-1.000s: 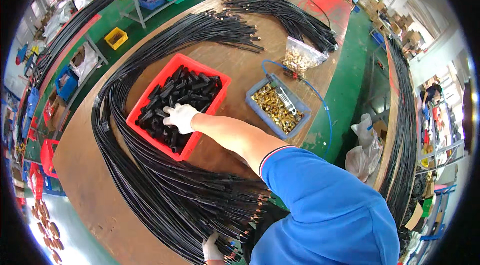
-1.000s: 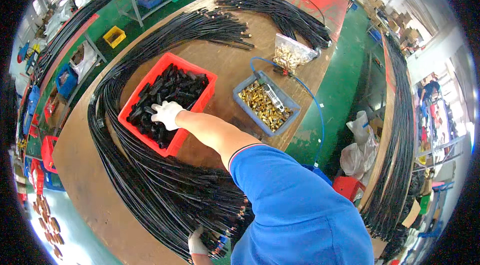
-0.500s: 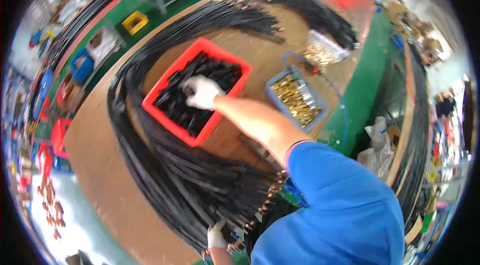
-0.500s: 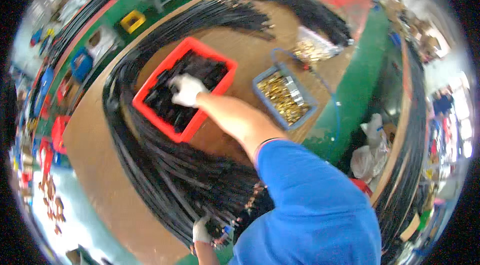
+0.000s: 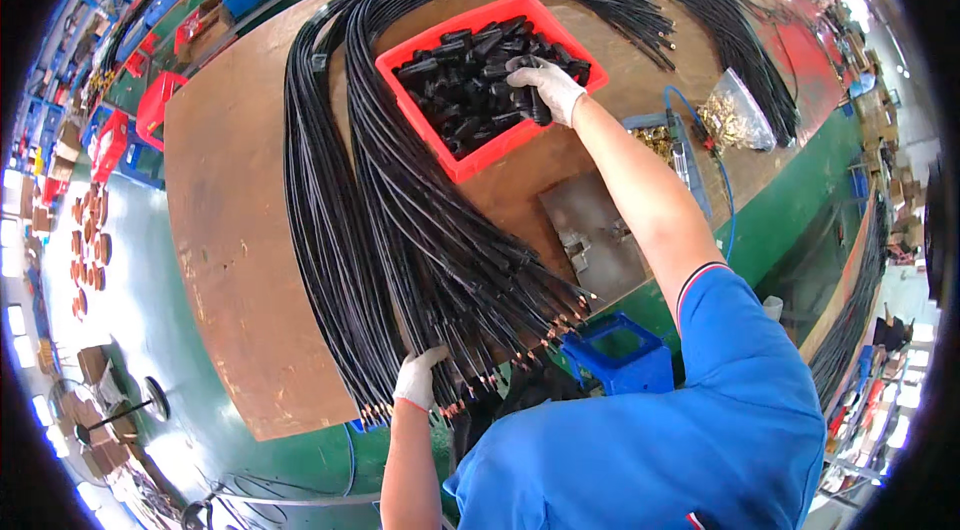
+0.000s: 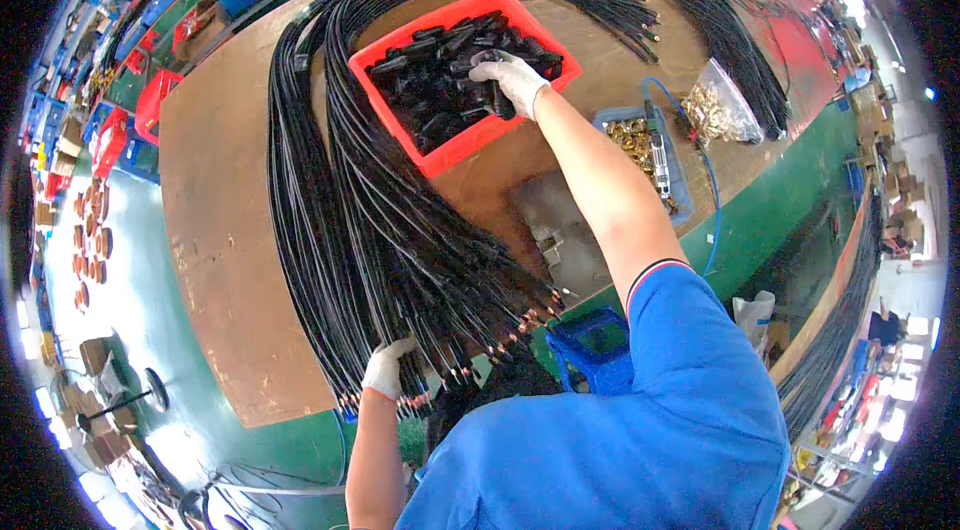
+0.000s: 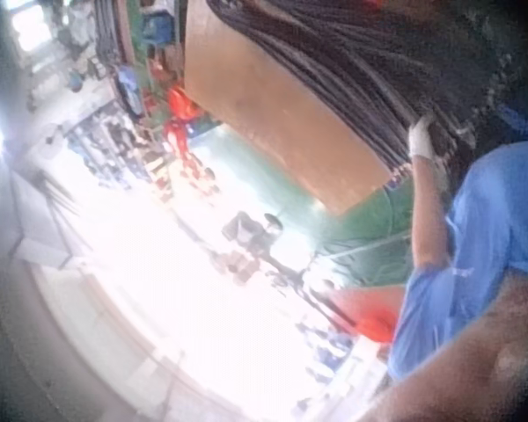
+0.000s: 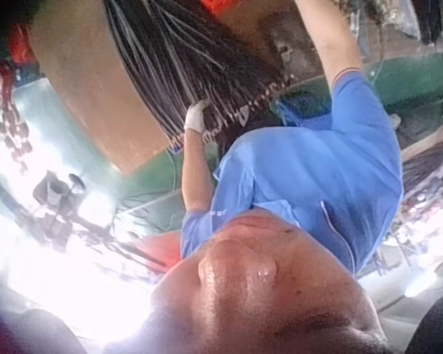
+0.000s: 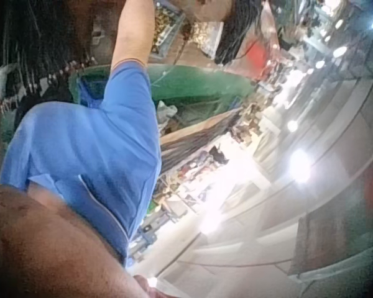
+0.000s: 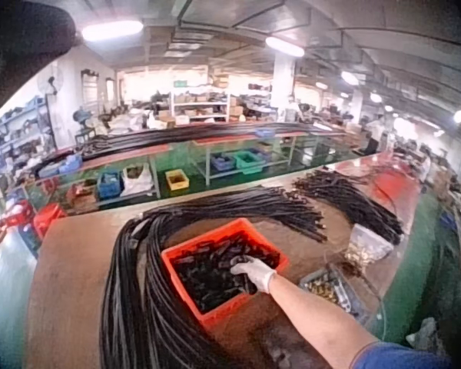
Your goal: The person slides black connector sleeves onto the ends of black wires by hand.
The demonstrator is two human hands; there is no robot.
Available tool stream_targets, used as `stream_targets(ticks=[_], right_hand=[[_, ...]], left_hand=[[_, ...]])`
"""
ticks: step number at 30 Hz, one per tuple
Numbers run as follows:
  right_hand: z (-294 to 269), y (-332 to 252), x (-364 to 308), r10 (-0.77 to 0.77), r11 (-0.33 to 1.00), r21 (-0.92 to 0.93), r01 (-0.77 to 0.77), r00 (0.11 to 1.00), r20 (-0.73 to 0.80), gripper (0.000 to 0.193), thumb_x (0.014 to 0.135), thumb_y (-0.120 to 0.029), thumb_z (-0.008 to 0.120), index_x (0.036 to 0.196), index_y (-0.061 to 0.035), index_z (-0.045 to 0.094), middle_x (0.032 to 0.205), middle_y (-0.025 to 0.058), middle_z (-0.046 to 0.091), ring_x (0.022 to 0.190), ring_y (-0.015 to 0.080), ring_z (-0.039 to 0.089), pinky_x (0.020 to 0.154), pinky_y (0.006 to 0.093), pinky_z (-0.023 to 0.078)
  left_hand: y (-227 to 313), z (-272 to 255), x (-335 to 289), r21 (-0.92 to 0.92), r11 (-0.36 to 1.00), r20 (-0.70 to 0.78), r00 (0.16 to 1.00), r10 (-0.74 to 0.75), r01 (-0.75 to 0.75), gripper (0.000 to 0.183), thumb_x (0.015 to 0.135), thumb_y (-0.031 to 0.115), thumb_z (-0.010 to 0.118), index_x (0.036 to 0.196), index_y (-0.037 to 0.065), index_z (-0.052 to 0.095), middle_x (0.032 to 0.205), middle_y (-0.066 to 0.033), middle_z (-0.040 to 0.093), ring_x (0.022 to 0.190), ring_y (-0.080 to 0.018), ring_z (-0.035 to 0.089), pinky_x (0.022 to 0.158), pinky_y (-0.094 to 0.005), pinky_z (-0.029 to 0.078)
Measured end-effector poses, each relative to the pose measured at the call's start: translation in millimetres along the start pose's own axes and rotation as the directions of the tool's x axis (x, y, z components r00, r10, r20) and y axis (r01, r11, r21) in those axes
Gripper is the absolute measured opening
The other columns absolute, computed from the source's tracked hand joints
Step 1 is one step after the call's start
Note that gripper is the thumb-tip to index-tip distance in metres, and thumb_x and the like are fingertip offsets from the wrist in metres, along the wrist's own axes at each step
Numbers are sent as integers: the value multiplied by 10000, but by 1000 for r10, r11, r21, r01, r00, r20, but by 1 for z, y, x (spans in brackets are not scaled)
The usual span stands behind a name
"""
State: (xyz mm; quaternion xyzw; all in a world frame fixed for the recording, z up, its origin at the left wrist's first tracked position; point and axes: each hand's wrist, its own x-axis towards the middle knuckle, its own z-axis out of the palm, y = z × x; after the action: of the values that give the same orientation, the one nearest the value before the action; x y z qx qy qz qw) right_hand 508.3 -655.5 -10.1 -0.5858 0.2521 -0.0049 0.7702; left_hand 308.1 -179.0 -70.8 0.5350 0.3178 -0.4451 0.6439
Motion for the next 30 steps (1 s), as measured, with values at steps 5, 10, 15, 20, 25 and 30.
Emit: stream_targets(ticks=[5, 10, 15, 20, 25, 30], right_hand=[[7, 1, -11, -50, 980, -189, 57, 998, 43, 279, 859, -122, 764, 1118, -124, 658, 939, 36, 705, 749, 156, 654, 634, 332, 531], [23, 0, -34, -46, 986, -156, 54, 997, 59, 267, 872, -110, 738, 1126, -110, 654, 941, 36, 709, 737, 149, 652, 631, 324, 536], [58, 23, -108, 93, 995, -62, -75, 924, 370, 303, 842, -82, 701, 1141, -85, 649, 1016, 73, 726, 717, 169, 678, 631, 329, 573], [94, 111, -214, 324, 941, -92, -327, 782, 533, 438, 762, -75, 747, 1192, -72, 669, 1119, 71, 715, 893, 168, 681, 827, 326, 574], [116, 165, -256, 410, 912, -229, -340, 762, 502, 456, 758, -93, 759, 1207, -80, 678, 1079, 28, 692, 992, 132, 635, 894, 310, 538], [124, 178, -294, 362, 927, 26, -373, 913, 190, 407, 796, -62, 741, 1198, -86, 686, 1006, 10, 685, 901, 131, 648, 816, 308, 566]], left_hand=[[-1, -9, 0, 17, 1000, 51, 999, -11, 10, 245, 915, 125, 656, 1115, -5, 712, 935, -114, 726, 788, -254, 715, 694, -433, 620], [-2, -10, -5, -17, 997, 90, 993, -70, 71, 215, 932, 221, 647, 962, 16, 702, 805, -125, 703, 649, -261, 680, 621, -433, 582], [-10, -14, 1, -64, 990, 158, 981, -117, 128, 237, 952, 259, 646, 907, 36, 711, 769, -105, 702, 651, -247, 678, 634, -387, 569], [5, 5, -2, -173, 971, 329, 939, -103, 167, 352, 1033, 289, 595, 1164, -25, 686, 1030, -163, 751, 880, -267, 732, 799, -387, 608], [-7, 8, 15, -270, 944, 409, 910, -64, 188, 279, 1027, 197, 617, 1186, -25, 675, 1055, -152, 746, 908, -289, 741, 864, -416, 621], [-17, 8, 13, -235, 967, 366, 931, -4, 97, 261, 945, 67, 674, 1192, -17, 690, 1067, -146, 749, 937, -276, 746, 885, -415, 625]])
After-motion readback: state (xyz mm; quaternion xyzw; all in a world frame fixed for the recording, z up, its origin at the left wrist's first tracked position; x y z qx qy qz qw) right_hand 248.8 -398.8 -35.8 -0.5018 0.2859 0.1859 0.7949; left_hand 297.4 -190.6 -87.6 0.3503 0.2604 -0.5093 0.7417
